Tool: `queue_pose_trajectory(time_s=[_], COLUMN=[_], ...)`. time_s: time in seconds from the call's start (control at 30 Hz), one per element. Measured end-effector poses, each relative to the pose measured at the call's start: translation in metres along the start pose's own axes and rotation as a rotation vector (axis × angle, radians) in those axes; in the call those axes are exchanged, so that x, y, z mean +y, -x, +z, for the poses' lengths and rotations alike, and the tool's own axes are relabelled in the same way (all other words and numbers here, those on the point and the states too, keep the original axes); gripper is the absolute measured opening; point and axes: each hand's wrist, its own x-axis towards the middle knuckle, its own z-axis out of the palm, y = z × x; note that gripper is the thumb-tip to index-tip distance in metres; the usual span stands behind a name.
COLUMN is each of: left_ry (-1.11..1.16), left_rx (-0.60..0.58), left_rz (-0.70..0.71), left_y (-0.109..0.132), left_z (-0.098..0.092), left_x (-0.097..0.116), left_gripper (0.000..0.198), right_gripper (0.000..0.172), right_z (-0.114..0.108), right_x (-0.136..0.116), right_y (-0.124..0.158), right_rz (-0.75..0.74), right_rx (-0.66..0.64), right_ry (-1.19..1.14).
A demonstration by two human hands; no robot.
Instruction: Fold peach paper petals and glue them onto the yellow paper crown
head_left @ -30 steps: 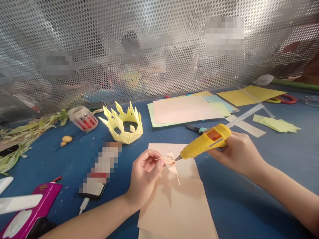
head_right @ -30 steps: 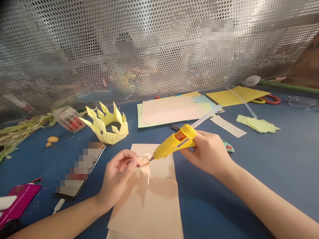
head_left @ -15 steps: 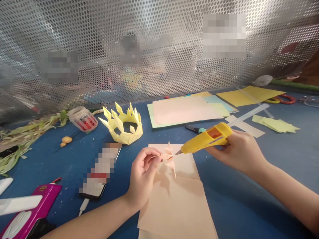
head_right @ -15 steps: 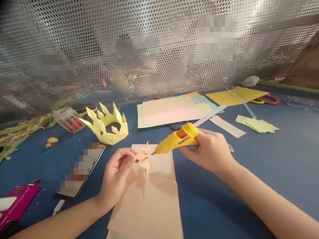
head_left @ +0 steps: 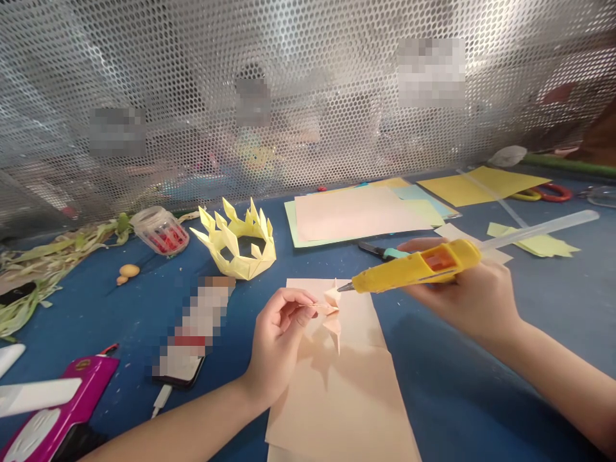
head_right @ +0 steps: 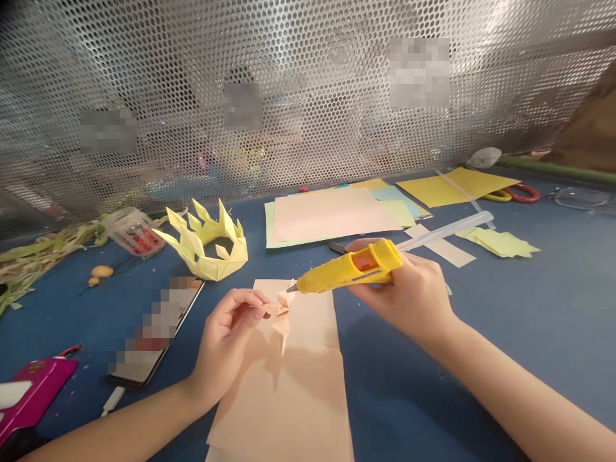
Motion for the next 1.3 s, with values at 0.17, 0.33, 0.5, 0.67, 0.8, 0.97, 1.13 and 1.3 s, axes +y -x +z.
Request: queue_pose_trajectory(time_s=[0.17, 0.33, 0.5, 0.67, 0.8, 0.97, 1.13, 1.3], left_ry=[0.007, 0.012, 0.017, 0.026, 0.034, 0.03, 0.023, 0.018], left_rx=[0.0, -0.001, -0.009, -0.014, -0.016, -0.014, -0.003, 0.0], left_rz=[-0.004, -0.014, -0.022, -0.033, -0.043, -0.047, -0.054, -0.053], left_y=[-0.0001, 0.0, 0.0012, 0.0019, 0.0012, 0.0014, 0.0017, 0.0011], left_z=[0.0003, 0.0005, -0.0014, -0.0026, -0.0017, -0.0017, -0.0032, -0.0027], left_x=[0.0009, 0.0021, 0.0002, -0.0018, -0.0025, -0.0029, -0.002, -0.0023], left_gripper=[0.014, 0.014, 0.013, 0.013, 0.015, 0.014, 0.013, 0.012], right_gripper=[0.01, 0.015, 0.015, 0.015, 0.016, 0.02, 0.02, 0.021], right_z=[-0.0021, -0.0017, -0.0033, -0.0032, -0.0027, -0.0033, -0.0039, -0.004], right_x=[-0.0005, 0.0012, 0.0034, 0.0037, 0.0037, 0.004, 0.0019, -0.0004], right_y=[-0.0023, -0.0028, -0.0029, -0.0021, -0.0021, -0.0021, -0.0039, -0.007], right_rz=[-0.055, -0.129, -0.165, -0.187, -0.183, -0.197, -0.218, -0.225], right_rx=[-0.033, -0.069, -0.091, -0.113, -0.105, -0.094, -0.078, -0.071], right_ry=[-0.01, -0.04, -0.046, -0.059, -0.07, -0.074, -0.051, -0.022])
